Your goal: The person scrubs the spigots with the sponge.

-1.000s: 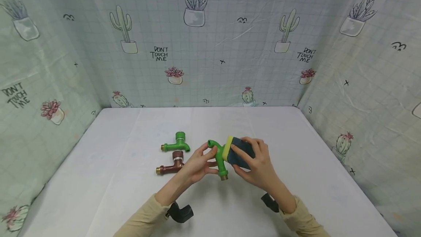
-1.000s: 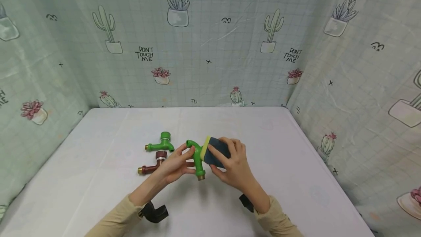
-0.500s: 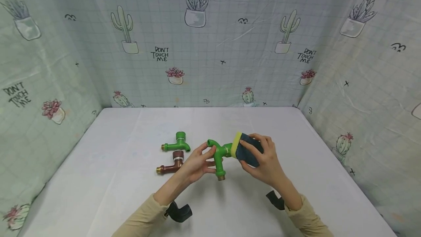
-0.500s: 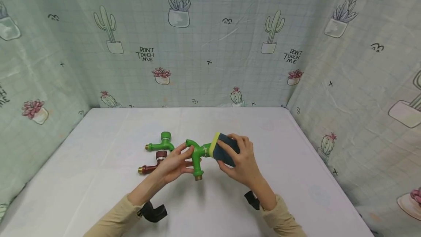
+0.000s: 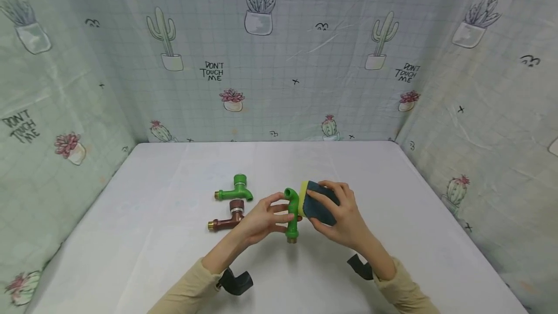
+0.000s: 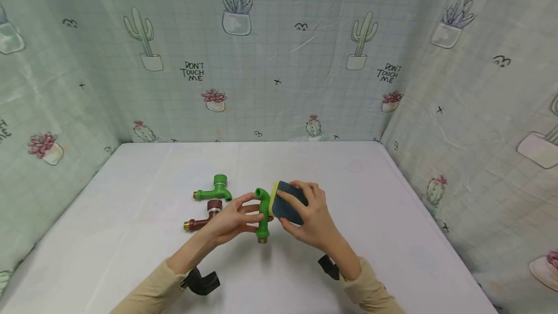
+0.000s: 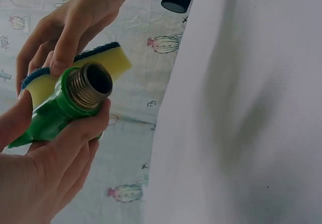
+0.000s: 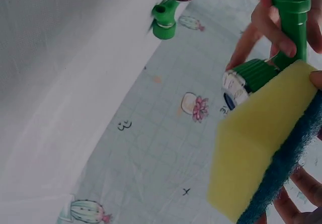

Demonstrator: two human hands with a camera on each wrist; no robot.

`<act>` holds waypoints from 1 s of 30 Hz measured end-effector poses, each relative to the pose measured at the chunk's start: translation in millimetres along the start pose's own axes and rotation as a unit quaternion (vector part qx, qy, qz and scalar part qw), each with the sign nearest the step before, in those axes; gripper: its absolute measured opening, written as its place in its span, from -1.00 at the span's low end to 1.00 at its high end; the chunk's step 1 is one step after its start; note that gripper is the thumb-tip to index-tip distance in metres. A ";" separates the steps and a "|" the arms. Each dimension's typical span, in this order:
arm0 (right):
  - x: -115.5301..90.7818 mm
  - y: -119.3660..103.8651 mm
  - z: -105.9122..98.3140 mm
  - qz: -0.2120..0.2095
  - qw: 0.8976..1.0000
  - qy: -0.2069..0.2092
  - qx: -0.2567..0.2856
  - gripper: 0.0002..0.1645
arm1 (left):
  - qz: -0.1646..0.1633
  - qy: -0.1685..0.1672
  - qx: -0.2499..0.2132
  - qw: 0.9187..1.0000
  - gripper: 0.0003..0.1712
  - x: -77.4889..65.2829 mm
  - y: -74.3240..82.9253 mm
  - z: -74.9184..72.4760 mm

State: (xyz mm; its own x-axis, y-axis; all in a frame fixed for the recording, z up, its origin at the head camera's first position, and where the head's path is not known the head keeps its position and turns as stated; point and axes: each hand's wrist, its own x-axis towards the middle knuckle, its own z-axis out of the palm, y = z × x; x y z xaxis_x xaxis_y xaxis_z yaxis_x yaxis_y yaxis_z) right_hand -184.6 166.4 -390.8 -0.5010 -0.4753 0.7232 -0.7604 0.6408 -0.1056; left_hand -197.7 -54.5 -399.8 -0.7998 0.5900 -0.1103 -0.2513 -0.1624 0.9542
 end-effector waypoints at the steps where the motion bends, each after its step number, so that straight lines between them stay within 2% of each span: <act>1: 0.1 0.1 -0.5 0.002 1.000 0.001 0.005 -0.41 | -0.001 -0.005 0.007 1.000 -0.47 -1.1 0.2 -0.2; 7: 6.0 1.1 -1.5 0.007 0.999 0.014 0.036 -0.40 | -0.022 -0.018 0.029 0.999 -0.42 -3.8 -3.1 3.1; 13: 11.4 2.2 -1.0 0.008 0.999 0.015 0.039 -0.40 | -0.018 -0.017 0.042 0.999 -0.43 -6.2 -1.1 4.6; 20: 12.8 8.4 3.4 0.010 1.000 0.016 0.018 -0.41 | -0.022 -0.009 0.039 0.999 -0.46 -9.1 -4.6 4.9; 26: 10.4 12.8 1.6 0.006 1.000 0.018 -0.009 -0.43 | -0.022 -0.035 0.035 0.999 -0.42 -12.1 -2.5 11.2; 30: 10.5 14.2 -4.6 0.020 0.999 0.027 -0.005 -0.41 | -0.017 -0.007 0.035 0.999 -0.42 -13.4 1.1 8.2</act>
State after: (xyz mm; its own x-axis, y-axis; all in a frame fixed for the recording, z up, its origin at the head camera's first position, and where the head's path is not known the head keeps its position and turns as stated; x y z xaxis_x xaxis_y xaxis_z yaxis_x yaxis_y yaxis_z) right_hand -198.8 173.2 -381.6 -0.5077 -0.4157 0.7546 -0.7357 0.6650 -0.1286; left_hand -182.8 -56.0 -395.1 -0.7841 0.6049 -0.1388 -0.2383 -0.0870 0.9673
